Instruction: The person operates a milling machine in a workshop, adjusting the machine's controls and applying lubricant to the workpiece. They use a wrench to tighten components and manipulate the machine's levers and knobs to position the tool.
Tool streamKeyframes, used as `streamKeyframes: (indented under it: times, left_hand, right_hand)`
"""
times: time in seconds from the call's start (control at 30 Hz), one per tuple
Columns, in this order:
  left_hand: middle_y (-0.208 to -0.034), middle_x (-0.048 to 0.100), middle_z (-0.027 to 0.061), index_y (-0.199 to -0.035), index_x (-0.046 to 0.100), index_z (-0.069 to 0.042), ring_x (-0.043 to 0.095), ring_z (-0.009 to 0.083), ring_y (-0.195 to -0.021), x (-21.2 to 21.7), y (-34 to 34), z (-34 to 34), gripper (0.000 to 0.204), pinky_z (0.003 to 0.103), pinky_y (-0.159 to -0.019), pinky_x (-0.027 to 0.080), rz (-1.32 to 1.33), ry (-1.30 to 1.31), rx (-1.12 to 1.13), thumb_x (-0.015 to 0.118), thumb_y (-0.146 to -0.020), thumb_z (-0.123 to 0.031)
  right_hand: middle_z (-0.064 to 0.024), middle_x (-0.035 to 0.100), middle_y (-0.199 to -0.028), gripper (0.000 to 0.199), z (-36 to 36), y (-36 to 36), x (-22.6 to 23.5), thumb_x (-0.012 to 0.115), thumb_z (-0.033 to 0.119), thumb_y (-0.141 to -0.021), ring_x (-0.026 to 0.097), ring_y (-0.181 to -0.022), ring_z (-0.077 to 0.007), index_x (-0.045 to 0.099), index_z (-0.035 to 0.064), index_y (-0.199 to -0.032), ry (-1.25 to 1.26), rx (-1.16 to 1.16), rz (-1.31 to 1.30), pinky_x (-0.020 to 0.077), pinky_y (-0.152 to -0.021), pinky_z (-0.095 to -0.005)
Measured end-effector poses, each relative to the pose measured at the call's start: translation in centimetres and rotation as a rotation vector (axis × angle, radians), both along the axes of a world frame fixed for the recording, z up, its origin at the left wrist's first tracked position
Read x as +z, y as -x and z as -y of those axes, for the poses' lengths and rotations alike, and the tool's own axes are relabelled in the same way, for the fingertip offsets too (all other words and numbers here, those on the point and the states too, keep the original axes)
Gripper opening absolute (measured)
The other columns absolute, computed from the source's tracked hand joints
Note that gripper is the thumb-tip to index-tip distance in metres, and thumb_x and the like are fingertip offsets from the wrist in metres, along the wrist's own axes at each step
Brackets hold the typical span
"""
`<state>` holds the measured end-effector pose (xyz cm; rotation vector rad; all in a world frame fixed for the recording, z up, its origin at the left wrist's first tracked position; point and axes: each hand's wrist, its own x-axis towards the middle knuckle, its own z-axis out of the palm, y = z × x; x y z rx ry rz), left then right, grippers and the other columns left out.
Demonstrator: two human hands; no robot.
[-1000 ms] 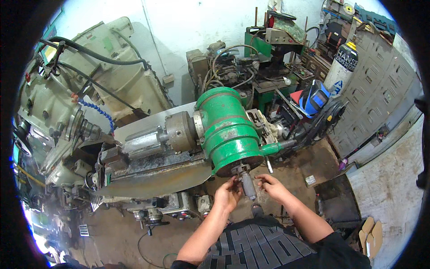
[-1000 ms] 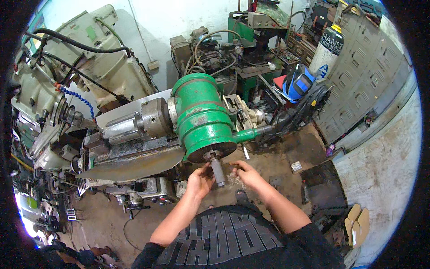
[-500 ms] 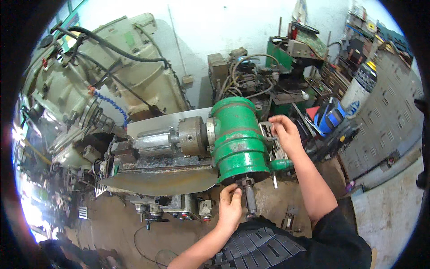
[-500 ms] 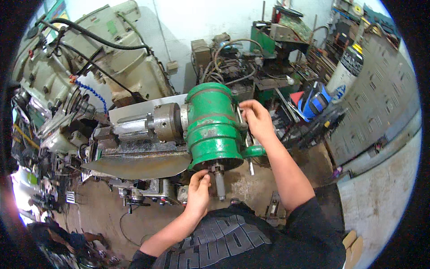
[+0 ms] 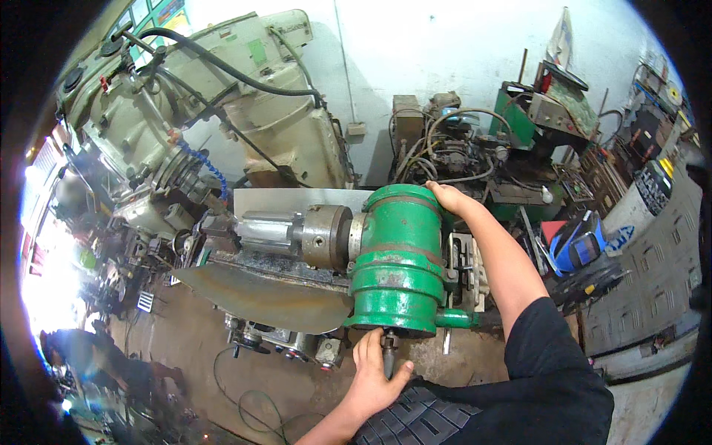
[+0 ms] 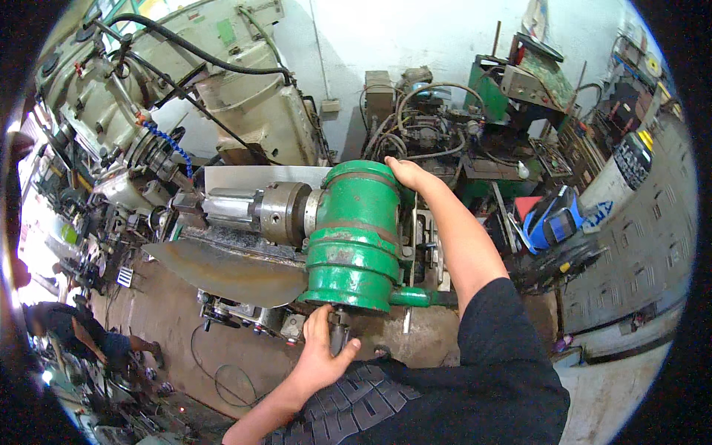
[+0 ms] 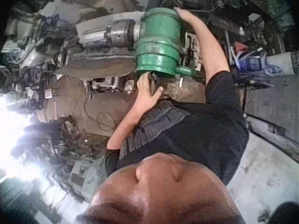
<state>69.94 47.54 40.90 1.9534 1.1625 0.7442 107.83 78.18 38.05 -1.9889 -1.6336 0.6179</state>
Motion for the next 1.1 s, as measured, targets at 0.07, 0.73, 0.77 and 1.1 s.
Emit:
streamKeyframes:
  times: [0.07, 0.73, 0.77, 1.1]
  left_hand:
    - [-0.139, 0.041, 0.0299, -0.141, 0.036, 0.011, 0.034, 0.0477, -0.133, 0.0, -0.7, 0.4, 0.076, 0.056, -0.114, 0.028, -0.050, -0.022, 0.034, 0.075, -0.085, -0.024]
    - [-0.139, 0.045, 0.0250, -0.141, 0.042, 0.004, 0.039, 0.0444, -0.132, -0.1, -1.9, 0.8, 0.078, 0.054, -0.112, 0.032, -0.128, -0.136, 0.180, 0.081, -0.081, -0.029]
    - [-0.139, 0.045, 0.0256, -0.141, 0.042, 0.004, 0.039, 0.0449, -0.132, -0.1, -1.8, 0.8, 0.079, 0.054, -0.112, 0.033, -0.125, -0.148, 0.159, 0.081, -0.081, -0.029]
    - [-0.149, 0.036, 0.0301, -0.152, 0.027, 0.003, 0.032, 0.0488, -0.141, -2.3, -0.5, 1.5, 0.095, 0.055, -0.116, 0.029, -0.092, -0.110, 0.099, 0.071, -0.088, -0.052]
  right_hand:
    - [-0.0295, 0.069, -0.113, 0.070, 0.1, -0.2, 1.5, 0.030, 0.053, -0.105, 0.062, -0.116, -0.0455, 0.073, -0.0016, -0.110, -0.023, 0.033, 0.256, 0.0462, -0.104, -0.0481]
    - [-0.0187, 0.054, -0.130, 0.064, -14.0, 3.2, 0.0, 0.041, 0.053, -0.098, 0.050, -0.119, -0.0334, 0.054, -0.0018, -0.128, -0.088, -0.307, -0.556, 0.0384, -0.096, -0.0459]
    - [-0.0117, 0.067, -0.105, 0.057, -13.9, 3.5, 0.1, 0.042, 0.054, -0.096, 0.059, -0.094, -0.0281, 0.063, 0.0023, -0.109, -0.032, -0.357, -0.551, 0.0420, -0.077, -0.0436]
    - [-0.0179, 0.068, -0.092, 0.034, -1.7, 21.7, 11.1, 0.051, 0.033, -0.104, 0.066, -0.089, -0.0286, 0.062, 0.0011, -0.109, -0.636, 0.176, -0.119, 0.0504, -0.083, -0.0401]
